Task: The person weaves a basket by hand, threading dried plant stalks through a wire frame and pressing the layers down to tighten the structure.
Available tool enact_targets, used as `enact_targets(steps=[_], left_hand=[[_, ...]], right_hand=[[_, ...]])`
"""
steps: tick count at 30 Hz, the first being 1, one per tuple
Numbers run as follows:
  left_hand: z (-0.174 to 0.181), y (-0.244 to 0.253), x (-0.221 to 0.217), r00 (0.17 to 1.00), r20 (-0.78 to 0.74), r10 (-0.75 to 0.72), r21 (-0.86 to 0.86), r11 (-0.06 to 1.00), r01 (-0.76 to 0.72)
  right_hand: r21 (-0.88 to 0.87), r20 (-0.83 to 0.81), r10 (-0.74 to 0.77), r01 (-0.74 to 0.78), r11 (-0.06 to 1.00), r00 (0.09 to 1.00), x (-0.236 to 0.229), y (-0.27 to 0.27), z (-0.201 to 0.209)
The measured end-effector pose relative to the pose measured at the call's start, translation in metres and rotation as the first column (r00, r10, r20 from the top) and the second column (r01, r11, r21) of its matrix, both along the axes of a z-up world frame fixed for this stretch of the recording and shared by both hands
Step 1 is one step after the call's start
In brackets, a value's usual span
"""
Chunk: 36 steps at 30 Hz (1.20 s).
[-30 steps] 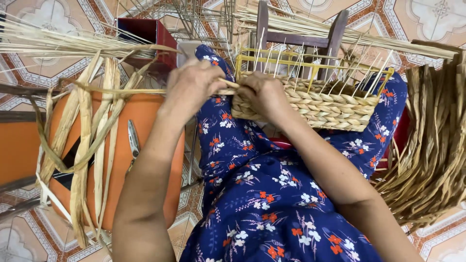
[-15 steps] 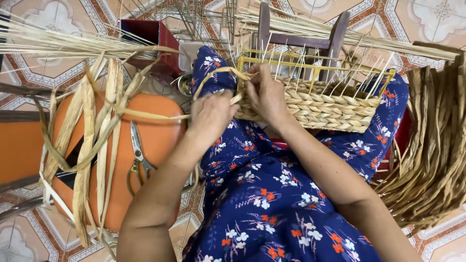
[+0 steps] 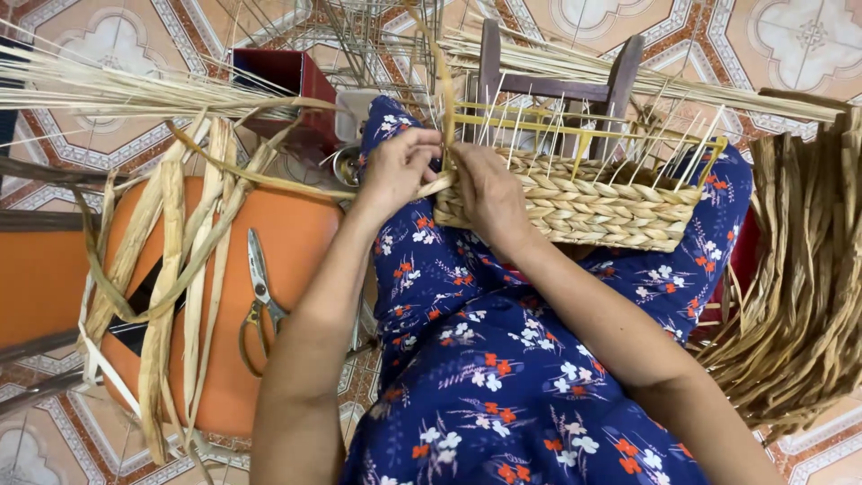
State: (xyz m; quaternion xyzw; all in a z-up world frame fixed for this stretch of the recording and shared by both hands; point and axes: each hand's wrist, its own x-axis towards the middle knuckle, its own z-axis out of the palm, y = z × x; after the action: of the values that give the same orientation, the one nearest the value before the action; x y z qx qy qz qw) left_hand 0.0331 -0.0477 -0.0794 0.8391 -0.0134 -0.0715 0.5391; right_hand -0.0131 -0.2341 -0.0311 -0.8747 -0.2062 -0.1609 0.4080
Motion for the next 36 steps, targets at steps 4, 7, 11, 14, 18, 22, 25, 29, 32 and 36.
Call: enact_targets(steps=[4, 7, 11, 14, 18, 22, 25, 29, 32, 36], left_hand=[[-0.021, 0.001, 0.012, 0.963, -0.239, -0.127, -0.444, 0.896, 0.008], [-0.022, 0.002, 0.018, 0.932, -0.252, -0.262, -0.607, 0.792, 0.058], [-0.026, -0.002, 0.021, 0.901, -0.298, -0.314, -0.556, 0.825, 0.104], [-0.029, -0.019, 0.015, 0.949, -0.315, -0.026, -0.296, 0.952, -0.073], [-0.015, -0.010, -0.009, 0.907, -0.324, 0.267, -0.365, 0.850, -0.381], [-0.022, 0.010, -0.025, 0.871, -0.444, 0.213, -0.677, 0.557, -0.481], [-0.004, 0.003, -0.029, 0.915, -0.386, 0.114, -0.706, 0.603, -0.373], [-0.014, -0.004, -0.021, 0.976, -0.206, 0.064, -0.300, 0.945, -0.126], [-0.020, 0.024, -0.015, 0.840, -0.338, 0.424, -0.364, 0.764, -0.533], [-0.034, 0.043, -0.026, 0.759, -0.563, 0.326, -0.715, 0.268, -0.646]], right_hand=[[-0.082, 0.040, 0.041, -0.037, 0.996, 0.998, -0.003, 0.002, -0.015], [-0.156, 0.005, 0.027, -0.025, 0.987, 1.000, 0.005, 0.006, -0.015], [-0.244, -0.162, 0.003, -0.043, 0.969, 0.987, 0.011, 0.009, -0.010], [-0.249, -0.183, 0.015, -0.061, 0.967, 0.983, 0.011, 0.002, -0.026], [-0.068, -0.111, 0.111, -0.119, 0.991, 0.988, -0.003, -0.030, -0.014], [0.229, -0.237, 0.049, 0.007, 0.973, 0.970, -0.025, -0.075, -0.022], [0.389, -0.418, 0.020, 0.159, 0.907, 0.908, -0.032, -0.096, -0.022], [0.520, -0.481, 0.043, 0.246, 0.818, 0.876, -0.038, -0.115, -0.026], [0.560, -0.481, 0.019, 0.290, 0.776, 0.877, -0.042, -0.137, -0.033], [0.615, -0.499, 0.008, 0.348, 0.707, 0.866, -0.045, -0.150, -0.033]])
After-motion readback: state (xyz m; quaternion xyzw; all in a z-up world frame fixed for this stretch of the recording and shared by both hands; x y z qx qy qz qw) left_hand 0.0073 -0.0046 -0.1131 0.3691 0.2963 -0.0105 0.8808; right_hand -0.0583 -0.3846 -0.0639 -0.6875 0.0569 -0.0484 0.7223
